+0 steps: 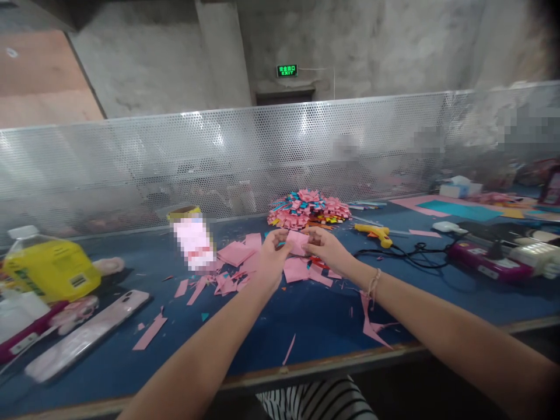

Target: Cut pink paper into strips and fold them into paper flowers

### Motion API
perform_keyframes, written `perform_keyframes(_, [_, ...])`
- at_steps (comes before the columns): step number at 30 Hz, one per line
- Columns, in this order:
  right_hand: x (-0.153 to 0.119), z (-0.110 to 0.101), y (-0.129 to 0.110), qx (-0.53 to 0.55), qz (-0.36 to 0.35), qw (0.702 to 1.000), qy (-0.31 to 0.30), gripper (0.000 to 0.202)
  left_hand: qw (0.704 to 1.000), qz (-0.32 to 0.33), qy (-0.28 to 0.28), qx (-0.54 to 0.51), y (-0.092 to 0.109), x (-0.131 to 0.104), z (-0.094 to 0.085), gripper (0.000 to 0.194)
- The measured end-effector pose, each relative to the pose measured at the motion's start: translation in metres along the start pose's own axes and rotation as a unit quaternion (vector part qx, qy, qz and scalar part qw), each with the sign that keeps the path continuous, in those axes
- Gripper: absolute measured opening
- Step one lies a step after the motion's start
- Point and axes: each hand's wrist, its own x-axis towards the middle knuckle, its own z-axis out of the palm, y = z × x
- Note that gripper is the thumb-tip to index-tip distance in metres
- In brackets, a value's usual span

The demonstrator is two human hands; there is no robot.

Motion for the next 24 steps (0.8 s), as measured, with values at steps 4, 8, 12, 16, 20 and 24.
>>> perform_keyframes(4, [0.000, -0.003, -0.002, -0.010, -0.032, 0.999, 0.039, 0.025, 0.998, -0.048, -0.026, -0.037, 0.002, -0.004, 0.004, 0.030])
perform_keyframes(8, [-0.001, -0.004, -0.008, -0.049, -0.067, 0.996, 0.042, 0.017, 0.995, -0.082, -0.051, -0.023, -0.001, -0.004, 0.003, 0.018])
perform_keyframes(12, [-0.004, -0.003, -0.014, -0.080, -0.075, 0.994, 0.022, 0.014, 0.996, -0.077, -0.028, -0.027, 0.000, -0.001, 0.000, 0.016])
perform_keyframes(16, [-0.004, -0.005, -0.012, -0.097, -0.071, 0.993, 0.002, 0.015, 0.997, -0.071, -0.012, -0.041, 0.004, 0.000, -0.001, 0.019])
perform_keyframes(20, [-0.001, -0.009, -0.006, -0.101, -0.072, 0.992, 0.000, 0.017, 0.995, -0.075, -0.024, -0.055, 0.007, -0.001, 0.000, 0.020])
perform_keyframes(24, [0.001, -0.010, -0.002, -0.076, -0.072, 0.994, -0.012, 0.020, 0.992, -0.082, -0.055, -0.081, 0.008, -0.003, 0.001, 0.022])
